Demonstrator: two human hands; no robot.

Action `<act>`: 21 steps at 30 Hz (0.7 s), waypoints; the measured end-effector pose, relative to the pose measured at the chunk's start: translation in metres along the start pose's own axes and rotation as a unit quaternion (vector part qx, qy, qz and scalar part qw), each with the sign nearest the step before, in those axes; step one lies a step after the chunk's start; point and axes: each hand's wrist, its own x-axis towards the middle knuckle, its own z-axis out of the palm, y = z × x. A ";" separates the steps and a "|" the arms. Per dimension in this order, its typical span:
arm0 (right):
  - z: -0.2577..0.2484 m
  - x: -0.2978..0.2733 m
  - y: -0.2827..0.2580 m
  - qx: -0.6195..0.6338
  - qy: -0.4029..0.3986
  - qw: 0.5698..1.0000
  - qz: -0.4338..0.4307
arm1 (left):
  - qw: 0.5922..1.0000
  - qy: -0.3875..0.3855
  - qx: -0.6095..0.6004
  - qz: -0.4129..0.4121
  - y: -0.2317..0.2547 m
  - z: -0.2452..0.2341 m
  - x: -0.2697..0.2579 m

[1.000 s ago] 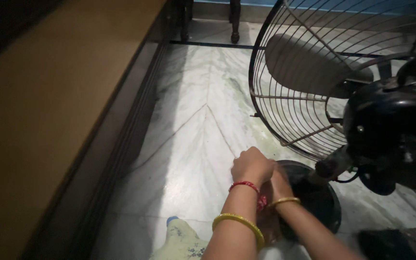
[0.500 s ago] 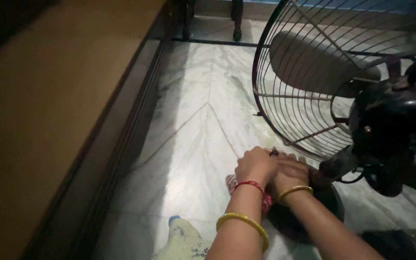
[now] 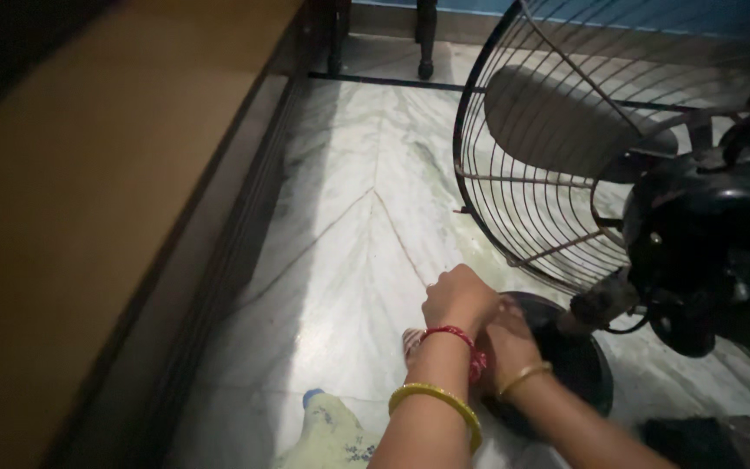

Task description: The person cleans a standing fan using a brush and a cloth. They scrub the fan's base, motor housing, and blades, then wipe the base with a cloth.

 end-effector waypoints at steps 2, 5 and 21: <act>0.001 -0.026 -0.017 0.137 0.083 0.987 -0.010 | 1.000 0.012 0.008 0.004 -0.003 0.006 0.003; -0.002 -0.042 -0.028 0.159 0.108 0.981 -0.021 | 1.000 0.023 0.009 0.010 -0.006 0.011 0.003; -0.042 -0.073 -0.046 0.235 0.063 0.966 -0.082 | 0.998 0.000 0.043 0.036 -0.009 0.022 0.007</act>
